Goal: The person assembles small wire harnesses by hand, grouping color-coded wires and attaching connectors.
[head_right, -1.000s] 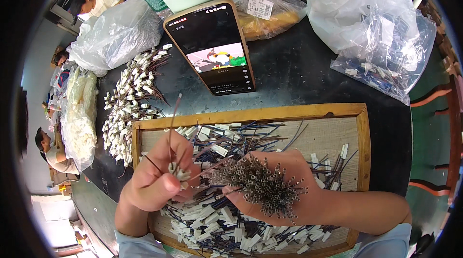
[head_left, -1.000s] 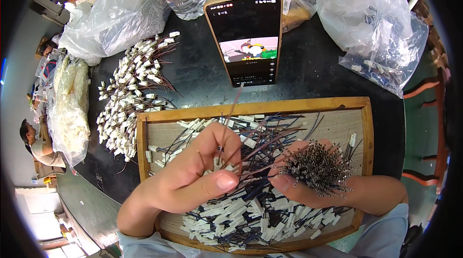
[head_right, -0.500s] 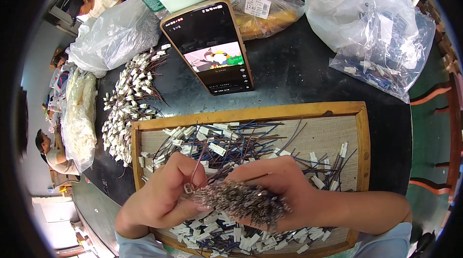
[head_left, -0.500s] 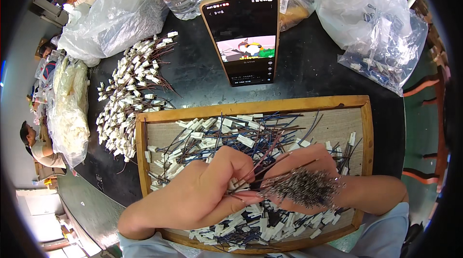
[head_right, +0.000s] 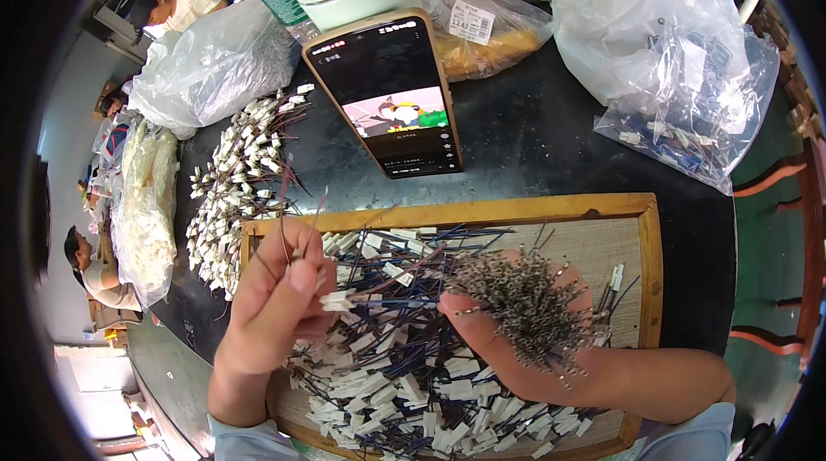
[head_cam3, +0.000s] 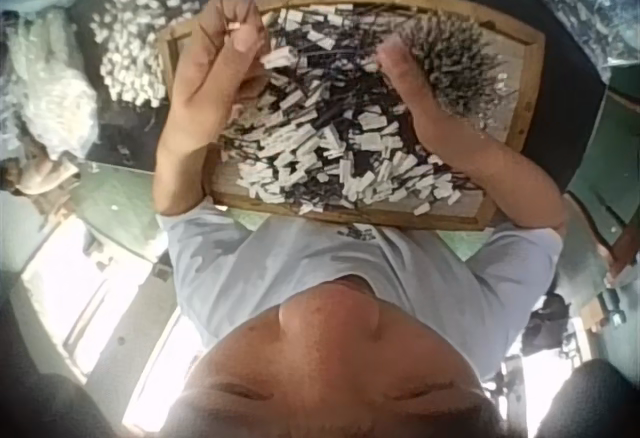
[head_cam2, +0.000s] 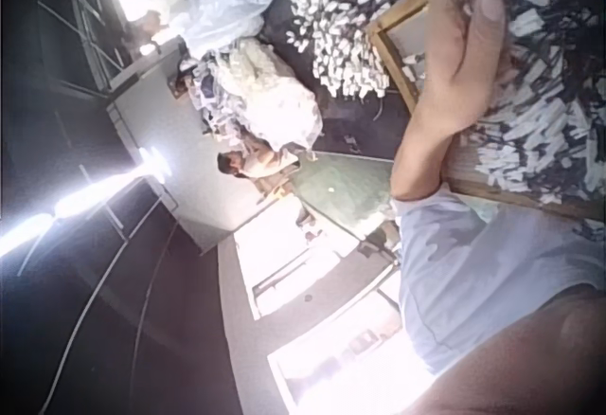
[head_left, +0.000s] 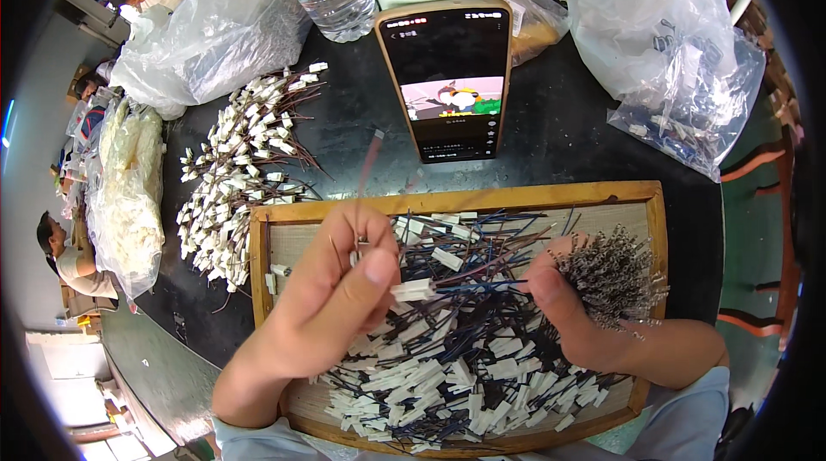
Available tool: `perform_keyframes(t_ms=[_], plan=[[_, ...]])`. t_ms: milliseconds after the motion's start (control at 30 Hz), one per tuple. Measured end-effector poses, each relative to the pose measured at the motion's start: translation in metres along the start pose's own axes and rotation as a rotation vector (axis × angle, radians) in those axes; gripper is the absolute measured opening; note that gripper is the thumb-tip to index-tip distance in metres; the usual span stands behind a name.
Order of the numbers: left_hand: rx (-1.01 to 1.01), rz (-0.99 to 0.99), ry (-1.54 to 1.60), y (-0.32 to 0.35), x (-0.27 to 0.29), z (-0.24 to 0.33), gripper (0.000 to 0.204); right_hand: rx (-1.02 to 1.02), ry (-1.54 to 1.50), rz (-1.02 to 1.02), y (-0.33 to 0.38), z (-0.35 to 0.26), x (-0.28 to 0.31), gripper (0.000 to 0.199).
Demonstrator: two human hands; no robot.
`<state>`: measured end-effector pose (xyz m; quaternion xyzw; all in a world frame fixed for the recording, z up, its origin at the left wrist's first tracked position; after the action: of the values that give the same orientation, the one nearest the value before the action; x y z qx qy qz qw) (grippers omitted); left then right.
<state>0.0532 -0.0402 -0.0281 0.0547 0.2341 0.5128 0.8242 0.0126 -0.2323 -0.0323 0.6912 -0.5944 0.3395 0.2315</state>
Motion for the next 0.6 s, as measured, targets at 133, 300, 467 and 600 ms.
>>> perform_keyframes(t_ms=[133, 300, 467, 600], plan=[[-0.045, -0.045, 0.331, -0.009, 0.011, 0.004, 0.016, 0.056, -0.516, -0.342, -0.002, -0.001, -0.022, 0.02], [-0.028, -0.046, 0.336, -0.011, 0.002, 0.002, 0.02, 0.033, -0.796, -0.039, -0.006, -0.016, -0.014, 0.021], [-0.063, -0.203, 0.193, -0.002, -0.015, 0.0, 0.022, 0.14, -0.395, 0.04, -0.004, -0.015, -0.004, 0.019], [-0.127, -0.217, 0.09, 0.006, -0.026, 0.001, 0.022, 0.071, -0.434, 0.024, -0.003, -0.013, -0.002, 0.019]])
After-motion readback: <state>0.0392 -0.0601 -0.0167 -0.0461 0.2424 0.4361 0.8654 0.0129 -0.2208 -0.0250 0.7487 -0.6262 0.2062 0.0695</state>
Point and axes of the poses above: each hand's wrist, its own y-axis away from the middle knuckle, its own x-axis out of the back of the hand, z = x × y, the point moved 7 cm from there along -y, towards the middle knuckle, and after that the axes turned 12 degrees about y, right-handed, at the moved point
